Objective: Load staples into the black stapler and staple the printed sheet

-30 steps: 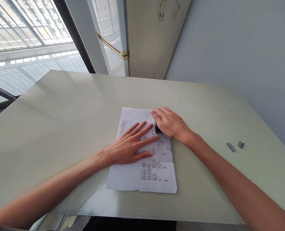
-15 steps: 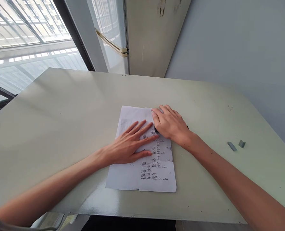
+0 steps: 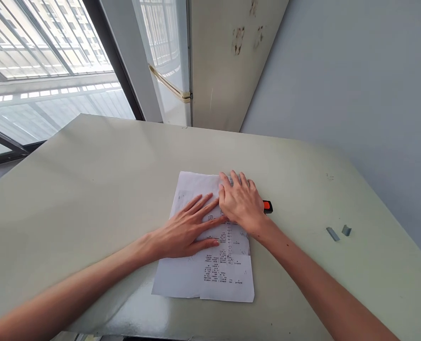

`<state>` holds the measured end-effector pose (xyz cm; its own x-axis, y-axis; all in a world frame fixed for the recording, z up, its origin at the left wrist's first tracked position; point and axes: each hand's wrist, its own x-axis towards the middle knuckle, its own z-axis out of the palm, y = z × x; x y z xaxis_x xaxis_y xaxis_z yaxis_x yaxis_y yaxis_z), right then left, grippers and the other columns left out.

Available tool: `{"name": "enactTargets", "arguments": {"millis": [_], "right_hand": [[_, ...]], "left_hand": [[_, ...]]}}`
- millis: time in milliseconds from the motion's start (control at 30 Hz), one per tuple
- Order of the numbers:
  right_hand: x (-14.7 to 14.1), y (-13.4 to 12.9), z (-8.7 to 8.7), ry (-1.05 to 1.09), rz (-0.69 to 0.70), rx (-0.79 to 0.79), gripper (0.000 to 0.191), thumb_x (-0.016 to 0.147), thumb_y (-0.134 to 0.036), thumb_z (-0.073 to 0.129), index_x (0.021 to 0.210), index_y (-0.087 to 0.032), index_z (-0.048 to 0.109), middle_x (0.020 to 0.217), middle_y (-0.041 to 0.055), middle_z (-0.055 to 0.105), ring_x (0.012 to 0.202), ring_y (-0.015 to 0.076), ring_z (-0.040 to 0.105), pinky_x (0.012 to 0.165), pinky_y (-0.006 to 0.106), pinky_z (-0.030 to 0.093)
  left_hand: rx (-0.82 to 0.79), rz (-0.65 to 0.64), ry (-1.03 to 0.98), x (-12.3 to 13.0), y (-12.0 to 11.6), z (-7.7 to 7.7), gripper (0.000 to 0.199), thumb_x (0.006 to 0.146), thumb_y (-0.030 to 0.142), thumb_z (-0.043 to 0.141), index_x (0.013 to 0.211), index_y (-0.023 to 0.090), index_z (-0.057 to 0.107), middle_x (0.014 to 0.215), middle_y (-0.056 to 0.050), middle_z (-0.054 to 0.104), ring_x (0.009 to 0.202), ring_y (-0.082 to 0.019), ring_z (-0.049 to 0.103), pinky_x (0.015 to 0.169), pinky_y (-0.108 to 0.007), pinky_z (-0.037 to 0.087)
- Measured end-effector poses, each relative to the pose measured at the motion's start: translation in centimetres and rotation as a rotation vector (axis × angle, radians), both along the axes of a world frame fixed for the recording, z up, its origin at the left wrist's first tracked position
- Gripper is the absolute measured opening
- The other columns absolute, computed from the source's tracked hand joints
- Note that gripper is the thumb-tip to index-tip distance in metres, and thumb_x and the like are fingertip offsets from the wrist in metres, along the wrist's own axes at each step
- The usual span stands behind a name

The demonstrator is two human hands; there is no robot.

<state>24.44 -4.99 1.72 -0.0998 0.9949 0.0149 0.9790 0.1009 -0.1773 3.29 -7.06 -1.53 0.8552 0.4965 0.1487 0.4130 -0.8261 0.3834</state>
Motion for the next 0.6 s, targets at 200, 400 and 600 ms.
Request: {"name": "enactTargets", "arguments": {"millis": [200,400,600], "right_hand": [[2.2,-0.9,1.0,0.430,-0.074,0.056,0.052,0.111,-0.049,0.025,0.142,-0.031,0.062,0.154,0.0038,0.063,0.144,0.0275,0.056,0.121,0.048,0.045],[3.9,-4.3,-0.6,0.522,0.052,0.295,0.037,0.112,-0.041,0.038,0.136,-0.028,0.063,0.144,0.0078,0.068,0.138,0.0271,0.060,0.117,0.049,0.049],[2.6,-12.8,-0.3,0.510,0.009,0.477,0.028,0.105,-0.023,0.054,0.132,-0.027,0.061,0.143,0.0101,0.065,0.143,0.0296,0.057,0.117,0.054,0.050]], "left_hand": [[-0.006,0.004,-0.006,-0.3,-0.1,-0.1,0.063,0.108,0.063,0.045,0.163,0.032,0.046,0.179,-0.005,0.018,0.166,-0.037,0.013,0.135,-0.058,0.015],[0.010,0.012,0.048,-1.9,-0.6,0.7,0.062,0.109,0.059,0.047,0.165,0.034,0.042,0.179,-0.003,0.013,0.166,-0.037,0.010,0.135,-0.059,0.016],[-0.020,0.032,0.067,-5.8,-3.0,1.7,0.063,0.108,0.053,0.055,0.167,0.039,0.037,0.179,-0.001,0.015,0.165,-0.037,0.017,0.133,-0.060,0.023]]}}
